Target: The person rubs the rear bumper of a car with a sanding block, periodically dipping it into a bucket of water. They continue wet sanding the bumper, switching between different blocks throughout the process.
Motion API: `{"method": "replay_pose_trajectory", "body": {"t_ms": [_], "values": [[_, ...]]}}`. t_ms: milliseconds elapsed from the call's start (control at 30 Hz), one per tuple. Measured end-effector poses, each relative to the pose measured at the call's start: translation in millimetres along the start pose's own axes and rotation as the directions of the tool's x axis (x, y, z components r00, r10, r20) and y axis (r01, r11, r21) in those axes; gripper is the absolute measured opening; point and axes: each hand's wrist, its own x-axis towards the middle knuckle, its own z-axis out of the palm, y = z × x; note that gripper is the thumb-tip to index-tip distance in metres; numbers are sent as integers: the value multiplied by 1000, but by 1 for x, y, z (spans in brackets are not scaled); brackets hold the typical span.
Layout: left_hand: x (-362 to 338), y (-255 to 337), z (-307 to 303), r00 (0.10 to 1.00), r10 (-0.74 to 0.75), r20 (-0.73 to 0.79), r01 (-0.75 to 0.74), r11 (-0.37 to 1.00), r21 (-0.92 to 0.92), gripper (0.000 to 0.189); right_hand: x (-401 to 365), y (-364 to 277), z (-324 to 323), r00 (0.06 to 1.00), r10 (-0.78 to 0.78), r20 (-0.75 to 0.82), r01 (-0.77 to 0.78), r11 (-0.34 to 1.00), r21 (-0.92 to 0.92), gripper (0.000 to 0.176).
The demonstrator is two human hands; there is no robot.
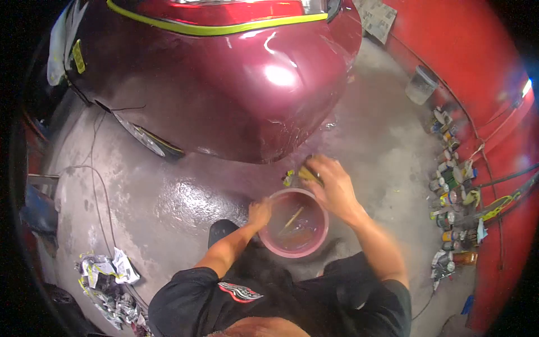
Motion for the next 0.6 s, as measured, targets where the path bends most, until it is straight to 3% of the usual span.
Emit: {"method": "replay_pose_trajectory", "body": {"t_ms": [33, 100, 133, 200, 300, 333, 500, 600], "values": [[-10, -7, 2, 997, -17, -71, 11, 997, -79, 30, 12, -15, 1, 1000, 0, 10, 0, 1000, -18, 38], [-26, -13, 8, 992, -55, -111, 44, 995, -94, 31, 38, -42, 9, 909, -74, -411, 71, 997, -21, 42], [-27, -14, 9, 983, -93, -158, 80, 993, -89, 31, 55, -53, 12, 912, -83, -403, 74, 997, -38, 42], [-29, -13, 8, 989, -99, -112, 88, 991, -100, 30, 81, -70, 22, 777, -191, -599, 143, 981, -128, 45], [-23, -11, 8, 989, -90, -114, 81, 993, -83, 28, 112, -78, 41, 719, -232, -655, 200, 972, -125, 46], [-23, -8, 3, 989, -115, -97, 104, 988, -116, 28, 118, -77, 46, 711, -307, -632, 201, 951, -236, 48], [-17, -2, -7, 993, -111, 28, 114, 968, -223, 27, 98, -48, 69, 681, -410, -606, 232, 907, -352, 49], [-11, -6, 4, 984, -121, -128, 104, 986, -133, 26, 129, -72, 47, 677, -501, -538, 321, 860, -397, 52]]}}
